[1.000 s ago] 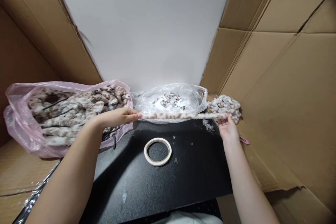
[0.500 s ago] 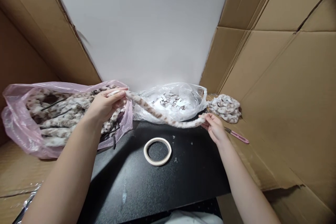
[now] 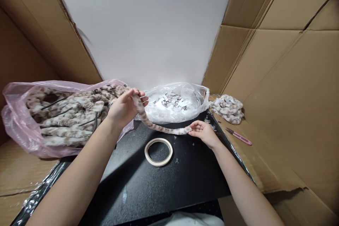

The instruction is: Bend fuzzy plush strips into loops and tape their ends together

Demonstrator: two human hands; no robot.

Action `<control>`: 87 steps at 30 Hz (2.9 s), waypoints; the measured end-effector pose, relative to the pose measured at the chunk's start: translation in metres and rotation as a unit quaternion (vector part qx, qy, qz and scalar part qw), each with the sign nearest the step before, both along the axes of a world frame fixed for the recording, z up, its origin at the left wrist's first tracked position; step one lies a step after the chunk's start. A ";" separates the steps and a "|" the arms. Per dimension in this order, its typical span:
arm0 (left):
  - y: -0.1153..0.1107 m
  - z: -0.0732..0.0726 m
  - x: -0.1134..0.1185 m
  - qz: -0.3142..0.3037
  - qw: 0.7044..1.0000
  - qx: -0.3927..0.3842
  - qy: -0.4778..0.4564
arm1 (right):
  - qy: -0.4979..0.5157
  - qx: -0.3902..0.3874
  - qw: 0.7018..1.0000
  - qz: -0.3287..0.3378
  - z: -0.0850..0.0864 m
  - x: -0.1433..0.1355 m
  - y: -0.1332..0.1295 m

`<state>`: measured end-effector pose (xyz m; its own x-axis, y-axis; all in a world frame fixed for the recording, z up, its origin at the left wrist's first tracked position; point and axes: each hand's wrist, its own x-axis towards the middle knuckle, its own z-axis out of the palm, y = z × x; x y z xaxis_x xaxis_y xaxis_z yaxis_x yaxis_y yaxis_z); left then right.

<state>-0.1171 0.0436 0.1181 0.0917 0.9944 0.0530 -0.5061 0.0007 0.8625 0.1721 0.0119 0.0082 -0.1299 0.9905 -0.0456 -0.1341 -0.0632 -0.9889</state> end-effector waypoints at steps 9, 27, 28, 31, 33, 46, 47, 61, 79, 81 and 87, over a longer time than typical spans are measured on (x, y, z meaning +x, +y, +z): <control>-0.006 0.010 -0.017 -0.048 0.994 -0.040 -0.084 | -0.024 -0.009 1.000 -0.007 -0.001 0.001 0.001; -0.001 0.020 -0.046 0.113 0.976 -0.003 -0.187 | 0.026 -0.048 0.993 -0.105 -0.004 0.013 0.009; -0.001 0.020 -0.048 0.131 0.971 -0.002 -0.199 | 0.029 -0.054 0.989 -0.132 -0.004 0.016 0.010; 0.001 0.019 -0.051 0.169 0.960 -0.009 -0.222 | 0.026 -0.057 0.979 -0.193 -0.005 0.021 0.014; 0.002 0.017 -0.048 0.172 0.959 -0.009 -0.227 | 0.017 -0.046 0.975 -0.218 -0.007 0.025 0.017; -0.011 -0.034 0.053 0.015 0.985 -0.113 -0.127 | -0.243 0.184 0.813 -0.496 -0.008 0.046 0.016; -0.014 -0.039 0.059 0.002 0.988 -0.107 -0.109 | -0.291 0.232 0.780 -0.504 -0.004 0.041 0.012; -0.028 -0.067 0.071 -0.121 0.913 0.217 0.324 | -0.123 0.247 0.959 0.061 0.011 -0.075 -0.017; -0.023 -0.028 0.040 -0.105 0.790 0.320 0.512 | -0.196 0.262 0.944 0.029 0.009 -0.065 -0.028; -0.023 -0.027 0.041 -0.103 0.778 0.336 0.521 | -0.201 0.261 0.944 0.030 0.009 -0.065 -0.028; -0.023 -0.029 0.044 -0.088 0.735 0.387 0.549 | -0.201 0.262 0.944 0.029 0.009 -0.065 -0.029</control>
<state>-0.0736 0.0210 0.0887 0.6260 0.6731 0.3938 0.4455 -0.7231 0.5278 0.1070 -0.0169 0.0173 -0.2607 0.8827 0.3911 0.2467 0.4525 -0.8569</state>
